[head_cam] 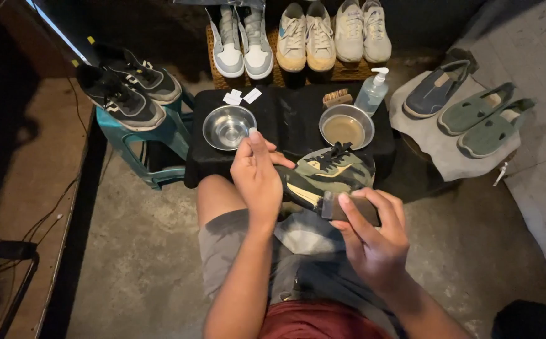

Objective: The person scrubs a camouflage-patterned sneaker with a brush dipped in soapy water, then wipes the shoe with a cloth. The person holds the shoe in one hand and uses the brush and cloth with the other hand to clean the upper and sole.

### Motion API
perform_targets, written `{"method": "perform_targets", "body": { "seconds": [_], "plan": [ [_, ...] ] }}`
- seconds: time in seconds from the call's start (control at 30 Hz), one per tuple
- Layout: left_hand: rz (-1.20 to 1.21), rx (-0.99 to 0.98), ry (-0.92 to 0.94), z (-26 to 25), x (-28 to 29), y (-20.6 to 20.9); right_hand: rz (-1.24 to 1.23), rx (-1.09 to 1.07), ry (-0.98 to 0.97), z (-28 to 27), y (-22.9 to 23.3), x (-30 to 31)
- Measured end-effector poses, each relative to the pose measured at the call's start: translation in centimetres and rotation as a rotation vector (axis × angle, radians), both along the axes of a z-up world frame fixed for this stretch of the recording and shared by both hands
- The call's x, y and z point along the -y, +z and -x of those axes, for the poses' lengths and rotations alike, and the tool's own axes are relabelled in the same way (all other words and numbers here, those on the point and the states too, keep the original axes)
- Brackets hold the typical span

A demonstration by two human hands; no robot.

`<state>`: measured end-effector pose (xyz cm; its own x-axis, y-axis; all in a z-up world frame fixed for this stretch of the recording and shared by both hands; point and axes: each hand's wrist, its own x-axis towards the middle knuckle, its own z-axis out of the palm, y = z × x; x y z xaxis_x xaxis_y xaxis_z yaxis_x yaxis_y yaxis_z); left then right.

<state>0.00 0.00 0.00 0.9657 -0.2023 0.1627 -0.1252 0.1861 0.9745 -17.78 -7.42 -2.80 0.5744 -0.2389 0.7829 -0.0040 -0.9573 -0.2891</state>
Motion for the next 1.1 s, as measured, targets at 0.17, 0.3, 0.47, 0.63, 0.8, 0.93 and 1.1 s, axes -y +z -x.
{"method": "perform_targets", "body": {
  "seconds": [0.17,0.3,0.47,0.63,0.8,0.93,1.1],
  "plan": [
    [0.030,-0.050,-0.007,-1.0,-0.2,-0.5,-0.011,-0.008,-0.004,0.8,-1.4,1.3],
    [0.026,-0.031,0.013,-0.7,-0.3,-0.3,-0.004,0.036,-0.028,0.9,-3.0,1.8],
    [0.068,0.021,-0.011,-0.1,0.3,-0.5,0.031,0.083,-0.009,0.0,-1.1,1.1],
    [0.002,0.021,-0.032,1.0,0.6,0.6,0.072,0.096,0.019,-1.8,0.6,0.9],
    [0.071,0.028,-0.024,1.7,0.7,0.9,0.095,0.292,0.024,-4.0,1.5,0.5],
    [0.018,0.029,-0.011,1.7,0.7,0.8,0.094,0.290,0.034,-5.0,2.7,-0.1],
    [0.048,0.022,-0.042,2.4,0.7,0.8,-0.119,0.357,0.069,-4.5,2.4,1.5]
  ]
}}
